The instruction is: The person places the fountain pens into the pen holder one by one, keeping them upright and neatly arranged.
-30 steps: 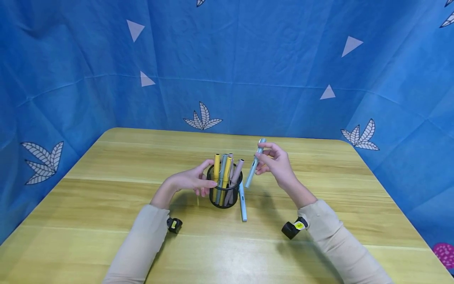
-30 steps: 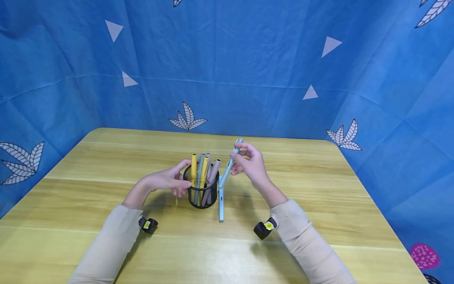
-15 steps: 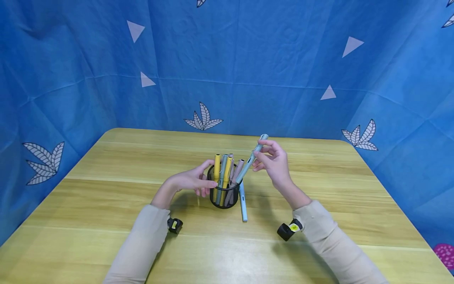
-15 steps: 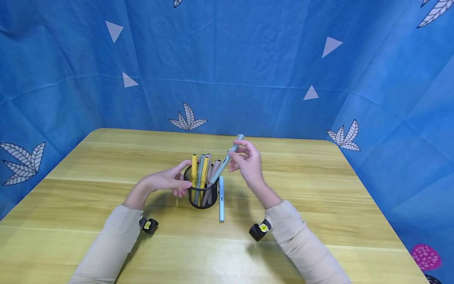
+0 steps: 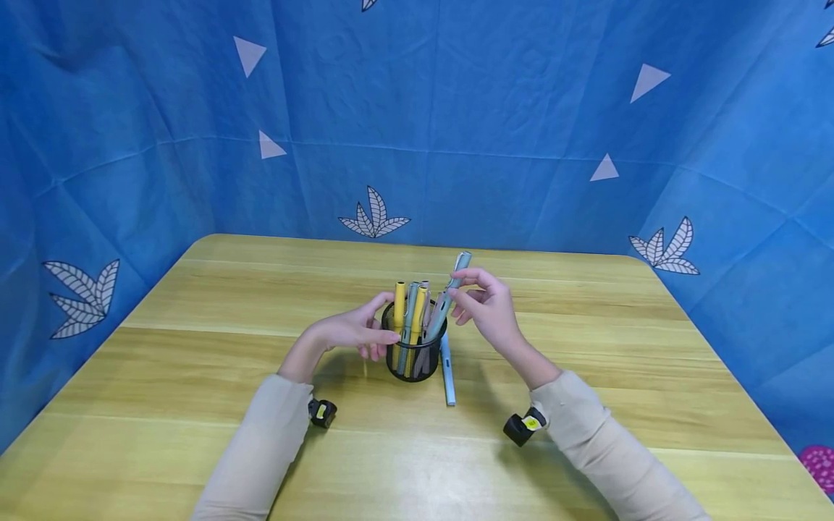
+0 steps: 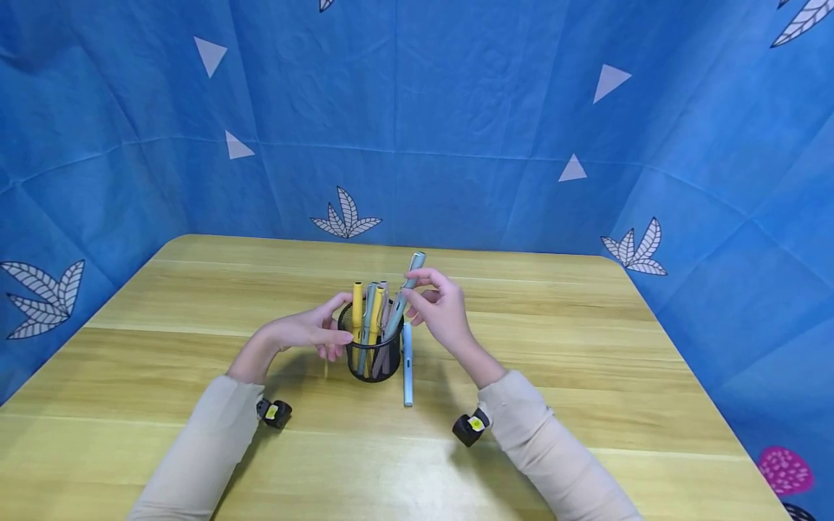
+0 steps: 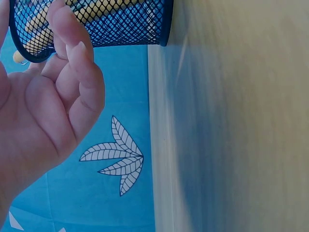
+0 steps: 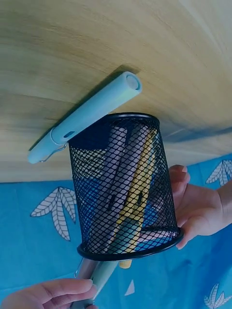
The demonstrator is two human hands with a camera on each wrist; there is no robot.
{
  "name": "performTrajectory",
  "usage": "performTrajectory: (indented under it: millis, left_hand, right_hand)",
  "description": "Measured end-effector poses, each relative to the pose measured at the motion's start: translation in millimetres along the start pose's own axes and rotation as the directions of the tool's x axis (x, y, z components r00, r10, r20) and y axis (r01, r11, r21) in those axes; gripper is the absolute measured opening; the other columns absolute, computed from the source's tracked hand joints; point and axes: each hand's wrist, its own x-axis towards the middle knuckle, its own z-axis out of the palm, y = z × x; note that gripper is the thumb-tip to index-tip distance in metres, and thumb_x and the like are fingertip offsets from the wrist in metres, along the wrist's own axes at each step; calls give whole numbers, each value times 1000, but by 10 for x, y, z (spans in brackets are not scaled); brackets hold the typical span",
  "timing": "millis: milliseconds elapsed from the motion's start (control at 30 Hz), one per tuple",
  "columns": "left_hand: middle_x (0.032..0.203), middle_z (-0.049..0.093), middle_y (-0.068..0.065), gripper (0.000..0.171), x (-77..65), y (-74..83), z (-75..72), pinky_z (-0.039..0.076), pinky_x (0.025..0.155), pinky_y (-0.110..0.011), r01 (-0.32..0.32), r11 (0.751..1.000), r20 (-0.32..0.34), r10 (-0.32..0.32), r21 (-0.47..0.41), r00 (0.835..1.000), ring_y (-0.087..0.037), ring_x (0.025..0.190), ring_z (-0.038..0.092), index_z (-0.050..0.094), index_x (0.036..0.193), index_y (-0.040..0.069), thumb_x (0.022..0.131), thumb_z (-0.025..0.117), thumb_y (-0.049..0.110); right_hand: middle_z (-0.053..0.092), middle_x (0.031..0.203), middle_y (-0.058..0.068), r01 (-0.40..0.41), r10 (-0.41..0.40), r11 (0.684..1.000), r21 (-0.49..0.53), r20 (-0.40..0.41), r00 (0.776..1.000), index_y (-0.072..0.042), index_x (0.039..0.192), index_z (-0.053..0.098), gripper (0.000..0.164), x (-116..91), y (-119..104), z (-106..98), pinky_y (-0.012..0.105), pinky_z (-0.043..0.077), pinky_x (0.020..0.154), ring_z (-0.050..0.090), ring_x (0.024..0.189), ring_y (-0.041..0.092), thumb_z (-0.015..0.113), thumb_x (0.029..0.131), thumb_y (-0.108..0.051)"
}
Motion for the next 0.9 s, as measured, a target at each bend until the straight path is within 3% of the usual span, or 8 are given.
performTrajectory:
  millis: [200,500,633,733,800,900]
  left_hand:
    - [68,57,-14,75,1,-12,1,48,56,-38,-4,1000,1,4,-3,1000,-33,63,57,6,139,15,87,58,28]
    - [68,58,-14,75,1,9,7,48,56,-36,5,1000,0,-5,0,1000,-36,65,57,6,139,17,87,59,28]
    - [68,57,-14,73,3,6,2,47,56,-35,8,1000,-3,-8,-2,1000,-33,64,57,8,139,18,87,59,28]
    - [67,57,-14,72,2,4,-5,47,55,-35,6,1000,-6,-6,-5,1000,-31,63,57,9,138,18,87,59,27]
    - [67,57,-14,71,4,3,-8,47,56,-35,5,1000,-3,-5,-4,1000,-31,63,57,9,138,18,87,58,26]
    - [67,57,-14,71,10,3,-13,47,56,-37,3,1000,0,-3,-1,1000,-30,63,57,9,138,18,87,58,27]
  right_hand:
    - [56,85,24,81,-81,996,-32,24,996,10,99,58,18,-31,3,17,28,48,46,56,50,20,58,81,9]
    - [53,56,25,172,-159,978,-117,114,981,15,93,59,15,-145,-217,115,29,46,44,52,46,9,57,79,15]
    - [58,72,24,183,-157,972,-150,169,973,15,91,61,13,-169,-234,127,34,46,42,52,45,16,57,79,13]
    - [58,85,23,192,-159,970,-150,208,965,15,89,63,11,-176,-222,130,31,45,42,52,45,14,58,80,13]
    - [58,86,23,197,-161,970,-143,227,960,15,90,63,12,-178,-213,130,28,44,41,51,46,8,57,80,13]
    - [58,89,25,190,-154,974,-122,257,954,16,93,62,13,-176,-206,128,30,43,40,50,42,13,55,81,13]
